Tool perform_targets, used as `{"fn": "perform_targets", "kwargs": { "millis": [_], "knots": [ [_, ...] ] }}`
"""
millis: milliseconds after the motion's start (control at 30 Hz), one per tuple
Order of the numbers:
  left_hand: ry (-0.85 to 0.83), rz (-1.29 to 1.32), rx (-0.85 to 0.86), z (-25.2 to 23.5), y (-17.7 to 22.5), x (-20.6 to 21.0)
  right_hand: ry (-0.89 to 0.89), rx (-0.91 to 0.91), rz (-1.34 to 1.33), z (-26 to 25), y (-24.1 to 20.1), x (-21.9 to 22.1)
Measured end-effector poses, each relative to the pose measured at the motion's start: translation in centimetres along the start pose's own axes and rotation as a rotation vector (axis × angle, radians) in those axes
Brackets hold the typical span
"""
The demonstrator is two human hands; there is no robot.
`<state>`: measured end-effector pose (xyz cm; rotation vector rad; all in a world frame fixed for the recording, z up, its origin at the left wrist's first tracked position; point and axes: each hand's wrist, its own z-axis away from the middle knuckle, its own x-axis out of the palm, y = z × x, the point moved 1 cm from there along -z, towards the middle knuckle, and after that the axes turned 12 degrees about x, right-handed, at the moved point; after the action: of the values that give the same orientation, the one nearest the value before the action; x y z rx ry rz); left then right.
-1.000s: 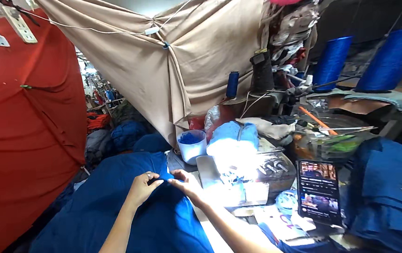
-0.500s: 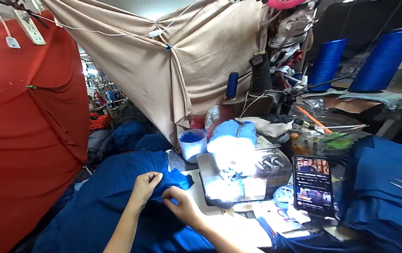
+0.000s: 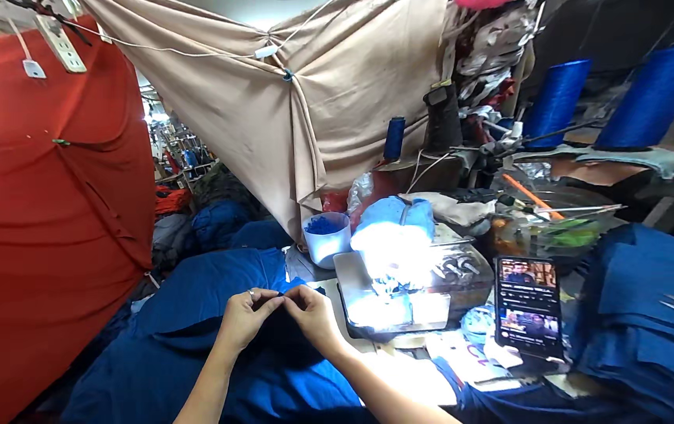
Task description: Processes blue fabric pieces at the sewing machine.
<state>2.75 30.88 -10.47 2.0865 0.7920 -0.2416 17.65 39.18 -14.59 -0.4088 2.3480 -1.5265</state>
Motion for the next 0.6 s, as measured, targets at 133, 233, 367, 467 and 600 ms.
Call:
{"fn": "perform_targets", "kwargs": {
  "millis": [133,233,367,467,600],
  "knots": [
    [0.05,-0.118,0.074,-0.7,1.5,-1.0,-0.213,0.061,0.208,0.5,0.0,-1.4],
    [0.128,-0.19,0.097,-1.7,3.2,-2.9,-0.397,0.187,0.268,2.5,2.2,-3.0],
    [0.241,-0.218,0.112,-1.7,3.0,-4.5,-0.483,0.367,0.196,6.9,5.1,-5.4],
    [0.317,-0.263,0.091,-0.9,3.2,-4.3,-0.426,0.46,0.097,9.4,6.2,-6.3],
    [0.446,-0.313,0.111,0.1,3.8,-2.3,-0.329,0.487,-0.064,10.4,6.9,-6.4]
  ]
}}
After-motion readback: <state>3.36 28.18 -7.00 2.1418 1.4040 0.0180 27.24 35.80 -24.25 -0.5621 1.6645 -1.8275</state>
